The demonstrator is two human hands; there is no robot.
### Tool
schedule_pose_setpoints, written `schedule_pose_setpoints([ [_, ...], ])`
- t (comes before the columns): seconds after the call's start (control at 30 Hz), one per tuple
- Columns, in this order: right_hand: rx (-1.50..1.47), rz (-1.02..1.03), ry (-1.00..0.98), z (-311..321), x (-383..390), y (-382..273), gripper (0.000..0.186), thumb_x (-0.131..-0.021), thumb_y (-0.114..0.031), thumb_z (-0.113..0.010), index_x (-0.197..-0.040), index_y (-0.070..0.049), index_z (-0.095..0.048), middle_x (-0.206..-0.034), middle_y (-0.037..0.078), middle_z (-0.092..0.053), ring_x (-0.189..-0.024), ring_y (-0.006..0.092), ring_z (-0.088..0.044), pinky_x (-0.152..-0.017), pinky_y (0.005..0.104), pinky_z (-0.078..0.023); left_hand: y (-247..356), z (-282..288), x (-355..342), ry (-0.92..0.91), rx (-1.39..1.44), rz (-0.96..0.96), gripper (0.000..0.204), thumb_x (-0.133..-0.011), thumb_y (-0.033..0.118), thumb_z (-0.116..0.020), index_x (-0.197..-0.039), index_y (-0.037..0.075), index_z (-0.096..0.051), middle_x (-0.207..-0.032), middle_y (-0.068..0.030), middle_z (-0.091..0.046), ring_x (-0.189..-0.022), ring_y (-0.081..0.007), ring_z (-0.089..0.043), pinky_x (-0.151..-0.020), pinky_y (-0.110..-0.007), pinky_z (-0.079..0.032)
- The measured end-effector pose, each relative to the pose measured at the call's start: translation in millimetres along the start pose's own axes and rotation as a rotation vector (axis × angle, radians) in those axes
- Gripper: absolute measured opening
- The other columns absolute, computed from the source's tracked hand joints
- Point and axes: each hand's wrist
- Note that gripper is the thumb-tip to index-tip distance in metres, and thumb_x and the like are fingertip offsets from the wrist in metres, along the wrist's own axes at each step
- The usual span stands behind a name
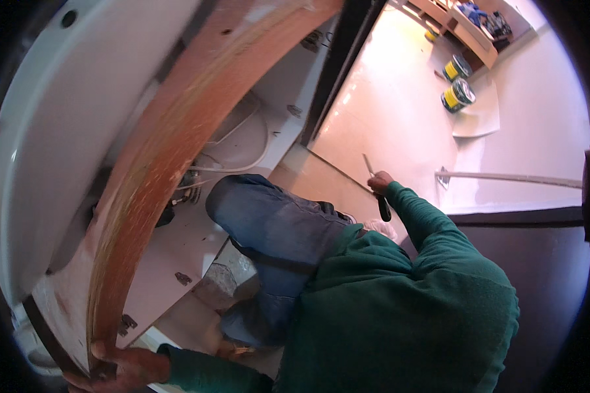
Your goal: The person uses a screwdriver to pry and scrape a wooden panel located between a toilet and a sink. They remove small pieces of wood and continue scraping the surface.
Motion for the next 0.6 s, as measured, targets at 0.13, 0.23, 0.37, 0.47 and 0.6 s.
schedule_pose_setpoints([
  [0.13,-0.006,-0.292,-0.076,16,-31,173,0.015,-0.085,-0.024,-0.073,-0.081,-0.009,-0.07,-0.07,0.006,-0.065,-0.063,0.024,-0.066,-0.058,0.0458,-0.058,-1,3,7,-0.136,0.364,0.204,0.106,-0.083,0.05,-0.085,-0.166,0.023,-0.025,-0.172,-0.0213,-0.016,-0.155,-0.0455,-0.021,-0.123,-0.063,-0.024],
  [0.23,0.412,-0.268,-0.092,22,-45,229,0.017,-0.084,-0.029,-0.078,-0.082,-0.012,-0.076,-0.082,0.007,-0.075,-0.07,0.0261,-0.07,-0.066,0.0456,-0.061,25,19,5,-0.142,0.584,0.515,0.116,-0.082,0.054,-0.085,-0.164,0.004,-0.022,-0.169,-0.0248,-0.022,-0.156,-0.0378,-0.025,-0.124,-0.054,-0.027],
  [0.37,0.937,-0.234,-0.171,-11,-7,233,0.027,-0.083,-0.038,-0.081,-0.096,-0.015,-0.082,-0.105,0.011,-0.078,-0.094,0.0314,-0.075,-0.083,0.0401,-0.062,19,23,2,-0.141,0.472,0.371,0.112,-0.087,0.049,-0.084,-0.163,-0.002,-0.02,-0.164,-0.0306,-0.028,-0.148,-0.0406,-0.036,-0.123,-0.048,-0.03],
  [0.47,0.767,-0.389,-0.046,-31,-5,259,0.032,-0.078,-0.038,-0.084,-0.099,-0.014,-0.082,-0.106,0.013,-0.078,-0.096,0.0327,-0.075,-0.087,0.04,-0.062,11,21,2,-0.271,0.371,0.378,0.104,-0.091,0.048,-0.079,-0.163,0.0,-0.021,-0.163,-0.0298,-0.031,-0.145,-0.0395,-0.04,-0.12,-0.047,-0.035],
  [0.6,0.213,-0.525,0.126,-60,-26,277,0.033,-0.072,-0.035,-0.083,-0.095,-0.011,-0.079,-0.093,0.017,-0.076,-0.086,0.0326,-0.075,-0.079,0.0412,-0.062,32,9,3,-0.323,0.439,0.351,0.097,-0.092,0.049,-0.078,-0.16,0.001,-0.028,-0.159,-0.0279,-0.037,-0.141,-0.0389,-0.045,-0.117,-0.047,-0.039],
])
Point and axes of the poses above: each hand's wrist, its own x-axis away from the middle knuckle, its own z-axis out of the back of the hand, y = z × x
